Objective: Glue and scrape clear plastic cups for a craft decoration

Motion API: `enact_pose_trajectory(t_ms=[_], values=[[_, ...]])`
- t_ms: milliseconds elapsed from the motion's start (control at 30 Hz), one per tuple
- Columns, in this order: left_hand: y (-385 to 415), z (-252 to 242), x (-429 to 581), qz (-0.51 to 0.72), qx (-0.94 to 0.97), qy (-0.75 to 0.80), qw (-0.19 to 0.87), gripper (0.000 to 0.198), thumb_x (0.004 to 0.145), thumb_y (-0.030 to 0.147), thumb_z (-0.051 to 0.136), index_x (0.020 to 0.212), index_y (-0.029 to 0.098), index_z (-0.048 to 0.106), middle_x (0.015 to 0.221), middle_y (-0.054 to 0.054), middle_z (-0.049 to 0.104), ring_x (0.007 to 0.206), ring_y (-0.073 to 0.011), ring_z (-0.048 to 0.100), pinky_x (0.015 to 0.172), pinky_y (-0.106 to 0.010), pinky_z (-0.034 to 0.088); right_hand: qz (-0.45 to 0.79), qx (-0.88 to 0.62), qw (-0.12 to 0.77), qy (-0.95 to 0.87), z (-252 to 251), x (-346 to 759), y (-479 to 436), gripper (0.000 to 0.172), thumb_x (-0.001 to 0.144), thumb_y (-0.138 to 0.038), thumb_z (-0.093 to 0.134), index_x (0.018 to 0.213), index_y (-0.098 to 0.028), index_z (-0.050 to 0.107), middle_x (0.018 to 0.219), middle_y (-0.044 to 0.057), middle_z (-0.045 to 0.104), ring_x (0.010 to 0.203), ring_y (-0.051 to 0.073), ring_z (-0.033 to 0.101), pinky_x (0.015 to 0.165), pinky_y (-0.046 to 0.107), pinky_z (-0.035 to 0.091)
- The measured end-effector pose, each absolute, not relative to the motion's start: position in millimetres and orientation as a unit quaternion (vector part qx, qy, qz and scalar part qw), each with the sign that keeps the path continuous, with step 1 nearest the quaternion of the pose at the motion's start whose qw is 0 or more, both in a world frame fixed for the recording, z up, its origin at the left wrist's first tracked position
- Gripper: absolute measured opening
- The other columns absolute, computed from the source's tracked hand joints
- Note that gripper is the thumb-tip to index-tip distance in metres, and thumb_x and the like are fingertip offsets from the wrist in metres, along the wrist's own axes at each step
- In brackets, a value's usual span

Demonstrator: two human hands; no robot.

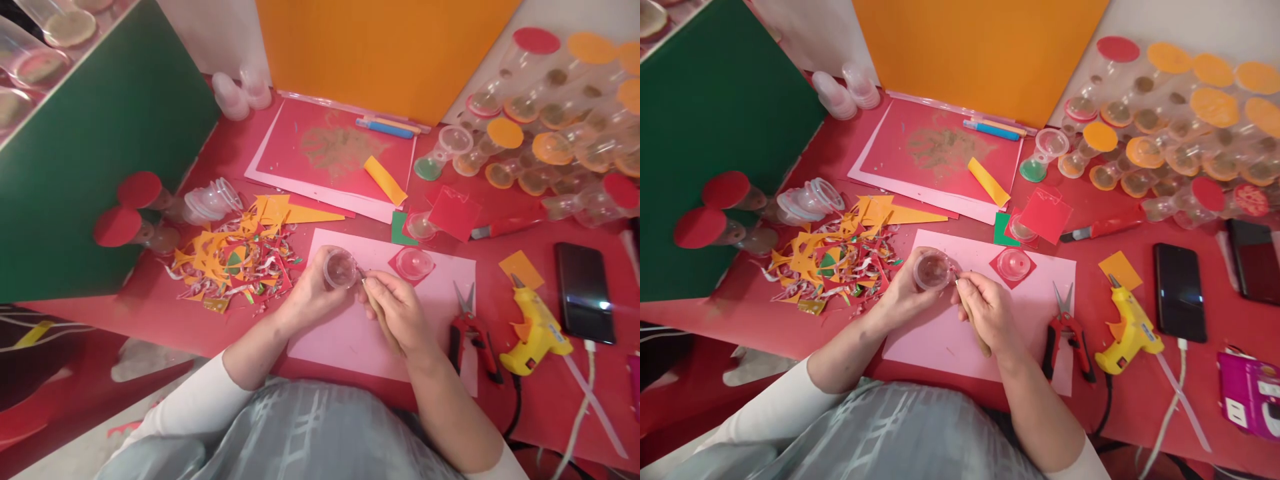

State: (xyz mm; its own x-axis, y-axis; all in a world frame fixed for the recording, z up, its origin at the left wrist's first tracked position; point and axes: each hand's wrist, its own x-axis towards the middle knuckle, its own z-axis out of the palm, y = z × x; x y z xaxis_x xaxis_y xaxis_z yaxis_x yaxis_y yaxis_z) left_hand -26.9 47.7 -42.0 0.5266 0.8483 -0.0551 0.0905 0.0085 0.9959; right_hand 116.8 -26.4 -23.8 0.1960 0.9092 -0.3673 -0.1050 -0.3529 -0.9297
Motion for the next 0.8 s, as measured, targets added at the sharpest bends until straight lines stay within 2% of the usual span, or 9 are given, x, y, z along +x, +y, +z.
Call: enact_pose_trajectory(t_ms=[167, 300, 433, 600, 800], values=[[48.8, -40.8, -26.1, 0.321, 0.626, 0.376, 0.603, 0.029, 0.080, 0.025, 0.073, 0.101, 0.019, 0.053, 0.095, -0.005, 0.067, 0.088, -0.0159, 0.067, 0.081, -0.028, 0.054, 0.522, -0.623, 0.457, -0.361, -24.4, 118.5, -30.3, 0.026, 0.093, -0.037, 0.054, 0.075, -0.021, 0.063, 0.055, -0.004, 0.058, 0.044, 0.009, 0.052, 0.045, 0.020, 0.042], [47.2, -39.8, -24.6, 0.323, 0.615, 0.405, 0.595, 0.029, 0.077, 0.026, 0.074, 0.097, 0.020, 0.053, 0.094, -0.004, 0.067, 0.087, -0.0165, 0.068, 0.078, -0.028, 0.055, 0.513, -0.628, 0.444, -0.381, -23.5, 118.7, -29.0, 0.017, 0.088, -0.034, 0.058, 0.080, -0.021, 0.064, 0.063, -0.002, 0.065, 0.044, 0.009, 0.055, 0.044, 0.020, 0.043], [45.4, -36.6, -23.8, 0.305, 0.614, 0.414, 0.599, 0.029, 0.077, 0.027, 0.074, 0.096, 0.021, 0.052, 0.095, -0.004, 0.070, 0.084, -0.0164, 0.071, 0.076, -0.027, 0.056, 0.507, -0.638, 0.432, -0.386, -21.9, 118.9, -27.1, 0.015, 0.085, -0.033, 0.059, 0.079, -0.020, 0.064, 0.061, -0.003, 0.064, 0.044, 0.010, 0.056, 0.044, 0.020, 0.045], [44.1, -35.7, -24.8, 0.288, 0.639, 0.428, 0.570, 0.028, 0.079, 0.027, 0.072, 0.096, 0.022, 0.051, 0.092, -0.004, 0.069, 0.081, -0.0157, 0.069, 0.075, -0.027, 0.055, 0.502, -0.646, 0.427, -0.384, -21.0, 119.0, -26.8, 0.015, 0.083, -0.034, 0.060, 0.078, -0.020, 0.063, 0.061, -0.003, 0.063, 0.043, 0.011, 0.056, 0.044, 0.021, 0.045], [42.8, -39.0, -26.8, 0.264, 0.660, 0.416, 0.568, 0.026, 0.082, 0.025, 0.067, 0.099, 0.022, 0.049, 0.098, -0.006, 0.069, 0.086, -0.0172, 0.069, 0.078, -0.030, 0.054, 0.495, -0.663, 0.417, -0.377, -23.5, 117.8, -26.7, 0.021, 0.085, -0.039, 0.058, 0.077, -0.020, 0.064, 0.061, -0.002, 0.065, 0.043, 0.011, 0.057, 0.045, 0.022, 0.044]])
